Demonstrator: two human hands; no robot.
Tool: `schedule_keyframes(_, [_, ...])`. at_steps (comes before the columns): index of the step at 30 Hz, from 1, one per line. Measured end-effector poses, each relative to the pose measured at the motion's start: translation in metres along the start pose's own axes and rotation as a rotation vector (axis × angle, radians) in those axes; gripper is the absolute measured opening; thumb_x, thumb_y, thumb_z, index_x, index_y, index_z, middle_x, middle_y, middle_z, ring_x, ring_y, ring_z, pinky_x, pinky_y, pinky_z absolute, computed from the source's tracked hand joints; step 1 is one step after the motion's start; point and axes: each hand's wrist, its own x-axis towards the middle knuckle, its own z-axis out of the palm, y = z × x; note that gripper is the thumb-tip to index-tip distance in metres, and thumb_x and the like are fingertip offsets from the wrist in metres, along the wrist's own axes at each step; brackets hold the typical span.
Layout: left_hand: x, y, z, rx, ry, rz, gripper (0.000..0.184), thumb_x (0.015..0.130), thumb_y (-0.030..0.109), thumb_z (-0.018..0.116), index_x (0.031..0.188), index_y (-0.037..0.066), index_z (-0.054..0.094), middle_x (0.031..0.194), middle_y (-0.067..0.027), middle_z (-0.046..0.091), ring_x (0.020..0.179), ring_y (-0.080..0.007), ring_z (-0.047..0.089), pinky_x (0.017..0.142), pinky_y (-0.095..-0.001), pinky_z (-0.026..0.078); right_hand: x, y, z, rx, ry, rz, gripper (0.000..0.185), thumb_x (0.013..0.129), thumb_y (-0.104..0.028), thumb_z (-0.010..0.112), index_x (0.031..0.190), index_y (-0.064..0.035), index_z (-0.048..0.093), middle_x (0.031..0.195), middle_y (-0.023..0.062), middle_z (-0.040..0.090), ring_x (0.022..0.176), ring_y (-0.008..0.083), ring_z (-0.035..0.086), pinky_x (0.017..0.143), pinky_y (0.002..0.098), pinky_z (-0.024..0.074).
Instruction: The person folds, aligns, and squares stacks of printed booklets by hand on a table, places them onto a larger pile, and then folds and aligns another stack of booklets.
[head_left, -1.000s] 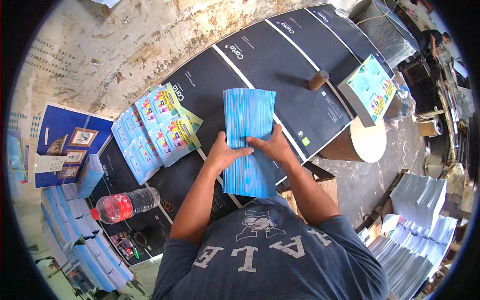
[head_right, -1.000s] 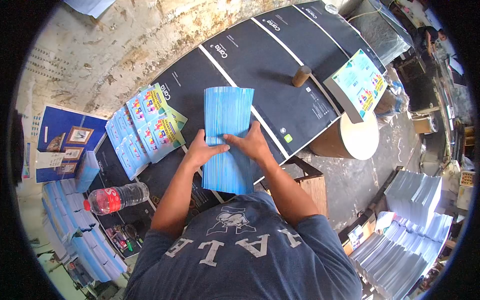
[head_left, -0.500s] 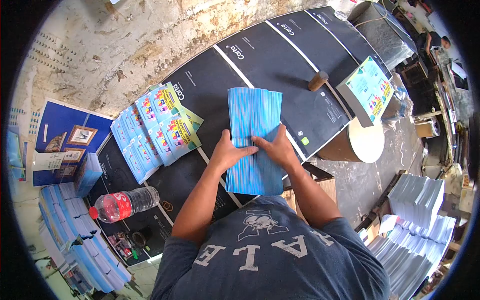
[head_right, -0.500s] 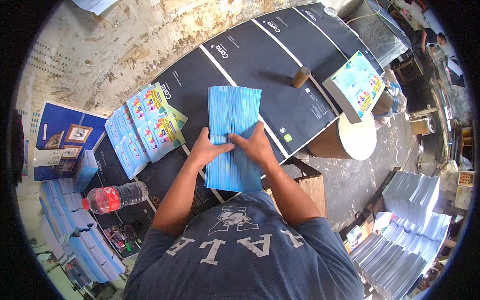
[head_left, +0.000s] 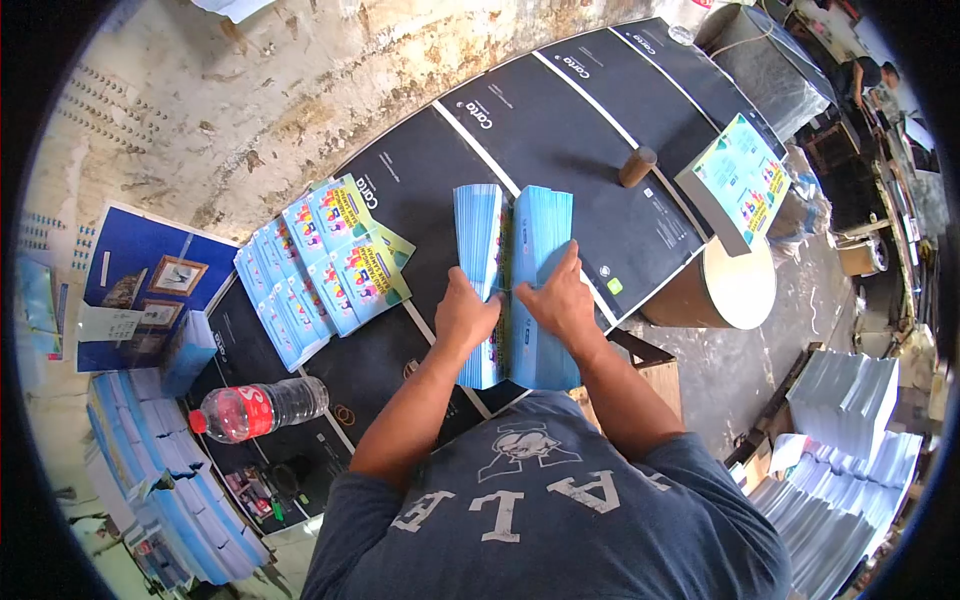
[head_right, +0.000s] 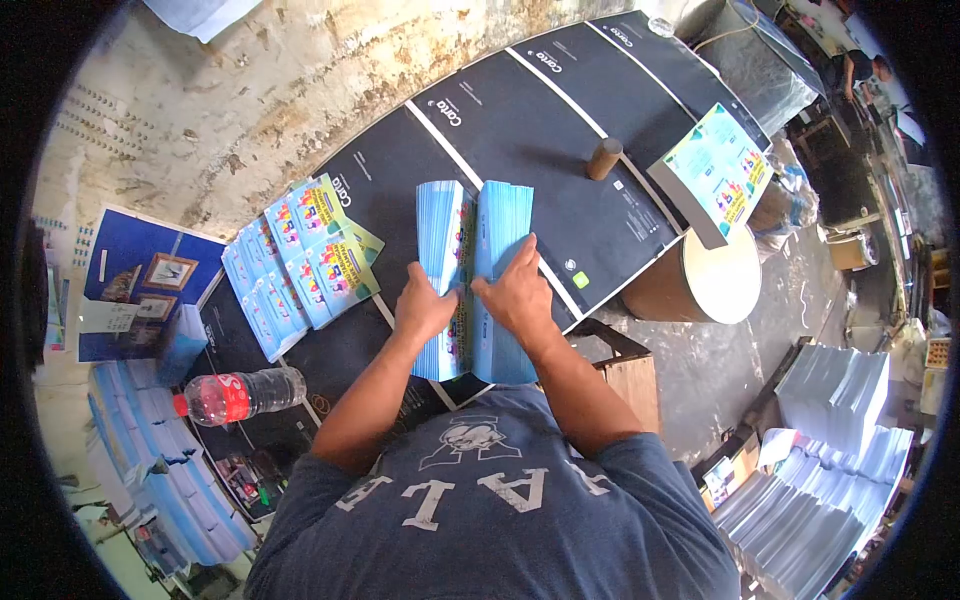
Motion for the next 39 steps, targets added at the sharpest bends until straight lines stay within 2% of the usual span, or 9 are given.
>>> schedule_keyframes(4, [0.006, -0.003, -0.003, -0.107, -0.039, -0.027, 0.055, 0.082, 0.024, 0.075, 0.116, -0.007, 0.046, 0.106, -0.0305, 0.066, 0.102, -0.0456, 0.066, 0.090, -0.0479, 0.051, 0.021, 0.049, 0.020, 0.288, 0.047, -0.105, 0.100, 0.076, -0.025, 0.077, 0.146, 0.0108, 0.016, 0.130, 0.0375, 0.050, 0.104, 0.0470, 0.064, 0.089, 0.0465, 0.0535])
schedule_keyframes(8, [0.026, -0.060, 0.009, -0.791, -0.125, 0.049, 0.042, 0.084, 0.010, 0.074, 0.116, -0.001, 0.049, 0.099, -0.0121, 0.069, 0.083, -0.0216, 0.069, 0.075, -0.0357, 0.057, 0.030, 0.079, -0.014, 0.996, -0.098, -0.089, 0.090, 0.076, -0.013, 0.078, 0.145, 0.0061, 0.023, 0.122, 0.0278, 0.057, 0.104, 0.0361, 0.065, 0.088, 0.0438, 0.0557])
schedule_keyframes(12, [0.010, -0.041, -0.001, -0.952, -0.264, -0.009, 0.052, 0.087, 0.017, 0.077, 0.125, -0.001, 0.047, 0.110, -0.0158, 0.066, 0.098, -0.0203, 0.067, 0.081, -0.0370, 0.057, 0.008, 0.047, -0.056, 1.397, -0.306, -0.090, 0.088, 0.076, -0.011, 0.079, 0.146, 0.0057, 0.028, 0.118, 0.0261, 0.059, 0.110, 0.0326, 0.062, 0.092, 0.0421, 0.0547])
schedule_keyframes(18, [0.005, -0.034, 0.034, -1.190, -0.394, 0.219, 0.053, 0.099, 0.025, 0.063, 0.141, 0.000, 0.043, 0.126, -0.0098, 0.062, 0.112, -0.0183, 0.060, 0.096, -0.0341, 0.049, -0.001, 0.033, -0.022, 1.315, -0.364, -0.046, 0.085, 0.081, -0.013, 0.072, 0.151, -0.0022, 0.026, 0.128, 0.0229, 0.054, 0.112, 0.0309, 0.059, 0.095, 0.0399, 0.0507])
schedule_keyframes(24, [0.007, -0.009, -0.004, -1.439, -0.695, 0.036, 0.051, 0.098, 0.036, 0.059, 0.133, 0.000, 0.053, 0.123, -0.0098, 0.063, 0.109, -0.0189, 0.062, 0.098, -0.0319, 0.046, 0.011, 0.062, 0.017, 1.499, -0.384, -0.091, 0.085, 0.081, -0.011, 0.069, 0.152, -0.0049, 0.023, 0.129, 0.0204, 0.053, 0.113, 0.0311, 0.058, 0.096, 0.0417, 0.0506])
schedule_keyframes(29, [0.020, 0.019, -0.034, -0.636, -0.473, 0.357, 0.065, 0.078, 0.031, 0.082, 0.129, 0.001, 0.056, 0.113, -0.0128, 0.070, 0.102, -0.0234, 0.069, 0.090, -0.0381, 0.053, -0.005, 0.049, 0.018, 1.622, -0.406, -0.082, 0.080, 0.088, -0.010, 0.069, 0.151, -0.0062, 0.019, 0.139, 0.0161, 0.048, 0.130, 0.0296, 0.047, 0.108, 0.0423, 0.0410])
schedule_keyframes(33, [0.016, 0.082, -0.076, 0.335, -0.283, 0.442, 0.061, 0.074, 0.027, 0.081, 0.124, 0.007, 0.053, 0.119, -0.0225, 0.066, 0.104, -0.0396, 0.066, 0.089, -0.0490, 0.053, -0.016, 0.073, -0.014, 0.418, -0.592, -0.305, 0.072, 0.084, -0.031, 0.079, 0.139, 0.0012, 0.045, 0.135, 0.0226, 0.055, 0.124, 0.0357, 0.056, 0.100, 0.0415, 0.0483])
schedule_keyframes(38, [0.040, 0.051, -0.027, 0.517, -0.314, 0.603, 0.075, 0.071, 0.032, 0.084, 0.132, 0.008, 0.048, 0.118, -0.0169, 0.066, 0.109, -0.0370, 0.064, 0.092, -0.0490, 0.050, -0.036, 0.054, -0.051, 0.149, -0.763, -0.464, 0.077, 0.075, -0.027, 0.081, 0.141, -0.0046, 0.047, 0.142, 0.0189, 0.051, 0.130, 0.0377, 0.051, 0.105, 0.0469, 0.0435])
schedule_keyframes(39, [0.037, 0.052, -0.028, 0.517, -0.237, 0.651, 0.083, 0.070, 0.034, 0.085, 0.138, 0.009, 0.044, 0.122, -0.0163, 0.063, 0.114, -0.0358, 0.061, 0.096, -0.0483, 0.046, -0.038, 0.050, -0.061, 0.009, -0.336, -0.711, 0.081, 0.075, -0.028, 0.080, 0.145, -0.0066, 0.044, 0.147, 0.0168, 0.046, 0.135, 0.0347, 0.045, 0.109, 0.0484, 0.0382])
